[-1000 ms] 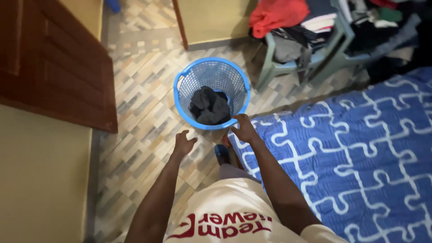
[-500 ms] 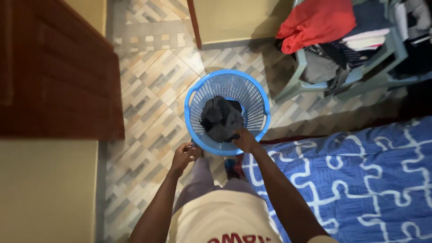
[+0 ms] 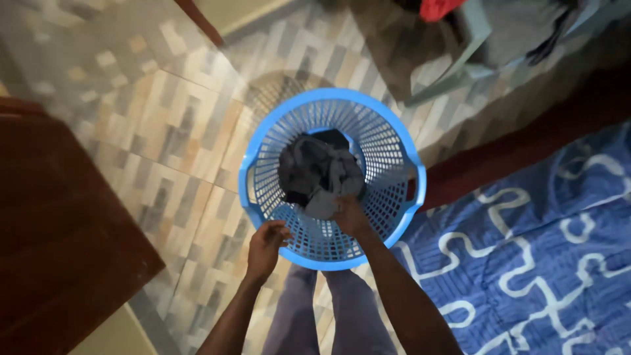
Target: Folding various items of clothing on a bed and organizing them.
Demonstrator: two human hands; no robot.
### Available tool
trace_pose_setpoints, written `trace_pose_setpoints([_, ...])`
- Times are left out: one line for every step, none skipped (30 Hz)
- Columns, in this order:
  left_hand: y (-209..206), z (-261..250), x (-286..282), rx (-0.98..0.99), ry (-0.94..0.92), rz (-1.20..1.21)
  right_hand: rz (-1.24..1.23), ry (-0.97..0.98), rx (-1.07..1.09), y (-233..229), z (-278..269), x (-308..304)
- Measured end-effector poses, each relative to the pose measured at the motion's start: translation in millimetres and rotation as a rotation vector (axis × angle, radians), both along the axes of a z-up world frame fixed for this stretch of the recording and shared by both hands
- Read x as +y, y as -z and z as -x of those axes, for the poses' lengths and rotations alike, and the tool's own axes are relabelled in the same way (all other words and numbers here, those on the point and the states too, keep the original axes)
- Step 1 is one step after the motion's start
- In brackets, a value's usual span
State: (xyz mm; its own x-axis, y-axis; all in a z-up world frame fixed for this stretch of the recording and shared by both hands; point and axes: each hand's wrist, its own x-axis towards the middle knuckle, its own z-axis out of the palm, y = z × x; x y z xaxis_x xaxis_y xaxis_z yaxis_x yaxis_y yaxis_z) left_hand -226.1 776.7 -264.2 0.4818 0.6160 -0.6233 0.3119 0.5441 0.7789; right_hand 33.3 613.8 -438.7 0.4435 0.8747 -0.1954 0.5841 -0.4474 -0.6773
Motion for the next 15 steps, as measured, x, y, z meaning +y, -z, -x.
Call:
trace_pose_setpoints([17,-3,3,0.009,0.005,0.014,0.014,0.005,0.009,41,-2,-3])
trace_pose_setpoints([34,-7,4,-0.066,-0.03,0.04,-0.048,-0.001,0.026,82,-3,-8])
trace_pose_setpoints([50,-8,5,-0.138,-0.064,0.067,-0.11,-0.005,0.044,123,-2,-14])
trace_pose_setpoints([62,-15,8,-0.127,-0.059,0.081,-0.096,0.002,0.054,154,-8,-13])
trace_pose_setpoints([69,-14,2,-0.083,-0.089,0.102,-0.064,-0.207,-0.128,180,-3,-24])
trace_pose_setpoints([75,-12,-3,-0.037,-0.119,0.123,-0.037,-0.421,-0.305,206,2,-36])
trace_pose_setpoints([85,-16,0,-0.022,-0.122,0.128,-0.034,-0.424,-0.289,216,-1,-20])
trace_pose_setpoints([95,-20,2,-0.024,-0.092,0.092,0.122,-0.289,-0.179,225,-4,-4])
trace_pose_setpoints([103,-23,2,-0.026,-0.059,0.06,0.283,-0.153,-0.069,232,-6,7])
trace_pose_setpoints([110,-25,0,-0.011,-0.059,0.07,0.292,-0.154,-0.054,232,-5,16])
trace_pose_setpoints([113,-25,-5,-0.006,-0.054,0.094,0.486,-0.18,-0.136,230,-3,19])
trace_pose_setpoints([113,-26,-10,-0.002,-0.05,0.118,0.679,-0.209,-0.221,224,0,23])
trace_pose_setpoints([123,-25,-12,0.007,-0.051,0.119,0.68,-0.212,-0.212,215,-3,34])
trace_pose_setpoints([130,-24,-15,-0.056,-0.087,0.17,0.717,-0.109,-0.145,203,-5,46])
trace_pose_setpoints([136,-25,-16,-0.125,-0.121,0.219,0.752,-0.003,-0.083,189,-11,59])
